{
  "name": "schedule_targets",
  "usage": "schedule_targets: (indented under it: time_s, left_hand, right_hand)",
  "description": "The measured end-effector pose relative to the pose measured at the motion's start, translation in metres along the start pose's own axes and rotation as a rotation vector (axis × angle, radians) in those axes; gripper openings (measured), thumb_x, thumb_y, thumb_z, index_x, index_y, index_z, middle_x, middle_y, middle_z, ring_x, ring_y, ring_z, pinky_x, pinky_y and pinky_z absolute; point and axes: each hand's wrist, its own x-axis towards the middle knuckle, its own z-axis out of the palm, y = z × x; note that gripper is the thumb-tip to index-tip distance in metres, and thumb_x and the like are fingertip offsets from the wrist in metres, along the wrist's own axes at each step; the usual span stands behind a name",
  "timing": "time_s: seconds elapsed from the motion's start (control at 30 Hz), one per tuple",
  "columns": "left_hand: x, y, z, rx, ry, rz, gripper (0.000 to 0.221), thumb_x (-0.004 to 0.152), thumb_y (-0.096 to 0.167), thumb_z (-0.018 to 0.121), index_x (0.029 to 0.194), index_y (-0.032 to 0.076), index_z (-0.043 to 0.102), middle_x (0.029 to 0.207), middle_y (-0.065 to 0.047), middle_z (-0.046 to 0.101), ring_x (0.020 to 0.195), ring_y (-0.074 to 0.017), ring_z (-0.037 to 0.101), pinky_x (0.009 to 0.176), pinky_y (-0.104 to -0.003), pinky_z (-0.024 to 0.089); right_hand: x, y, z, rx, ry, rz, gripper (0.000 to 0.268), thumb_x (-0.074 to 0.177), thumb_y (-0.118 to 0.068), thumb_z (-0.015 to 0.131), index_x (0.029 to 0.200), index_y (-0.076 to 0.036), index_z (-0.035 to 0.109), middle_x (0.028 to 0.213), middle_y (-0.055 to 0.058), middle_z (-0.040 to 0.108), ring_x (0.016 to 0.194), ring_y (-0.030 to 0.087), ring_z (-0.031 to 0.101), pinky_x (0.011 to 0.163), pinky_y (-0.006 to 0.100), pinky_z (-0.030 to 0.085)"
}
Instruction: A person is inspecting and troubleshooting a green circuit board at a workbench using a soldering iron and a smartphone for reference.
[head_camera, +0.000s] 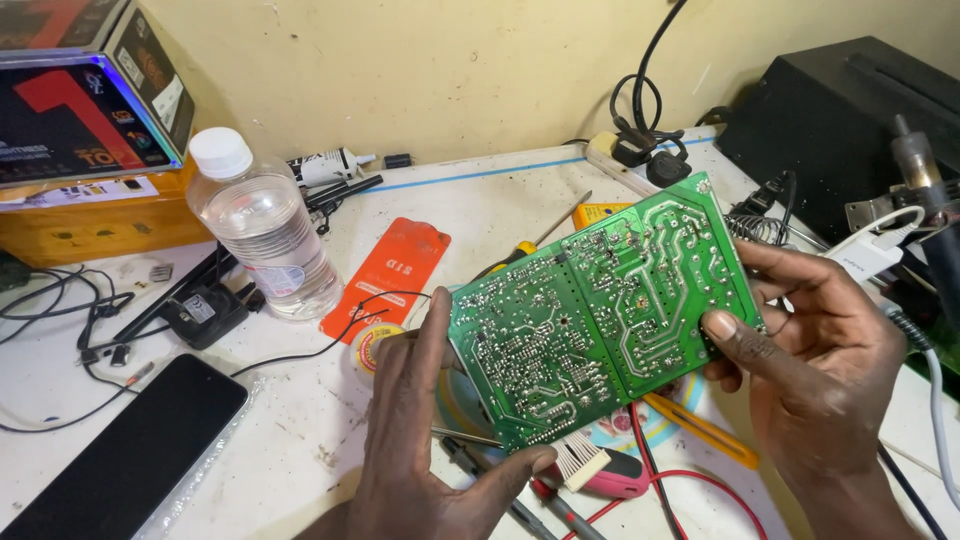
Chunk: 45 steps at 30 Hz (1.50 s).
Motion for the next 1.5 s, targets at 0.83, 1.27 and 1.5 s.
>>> schedule_targets:
  time_s: [0.83, 1.27, 1.5]
  left_hand:
    - [0.019, -0.032, 0.000, -0.174, 0.018, 0.082, 0.104, 0.078, 0.001, 0.083, 0.160, 0.010, 0.021, 0.151, -0.026, 0.048, 0.125, -0.0325, 0.060, 0.094, -0.042, 0.062]
    - [0.022, -0.029, -0.001, -0.167, -0.013, -0.076, 0.081, 0.082, 0.007, 0.075, 0.154, 0.020, 0.039, 0.151, -0.013, 0.047, 0.122, -0.0272, 0.060, 0.096, -0.044, 0.060]
    - [0.020, -0.030, 0.000, -0.146, -0.020, -0.061, 0.074, 0.085, 0.008, 0.071, 0.152, 0.021, 0.042, 0.150, -0.012, 0.047, 0.135, -0.0274, 0.053, 0.099, -0.045, 0.058]
  right_hand:
    - [0.003, 0.032, 0.017, -0.006, -0.048, 0.109, 0.047, 0.081, 0.004, 0.077, 0.121, 0.000, 0.054, 0.089, 0.011, 0.060, 0.059, 0.024, 0.068, 0.042, 0.036, 0.059]
    - [0.004, 0.044, 0.019, -0.175, -0.098, 0.148, 0.041, 0.083, 0.000, 0.079, 0.120, 0.000, 0.061, 0.084, 0.009, 0.058, 0.055, 0.014, 0.057, 0.048, 0.028, 0.050]
    - [0.003, 0.042, 0.020, -0.183, -0.117, 0.177, 0.038, 0.086, -0.001, 0.079, 0.119, -0.001, 0.062, 0.079, 0.005, 0.056, 0.054, 0.008, 0.047, 0.046, 0.023, 0.042]
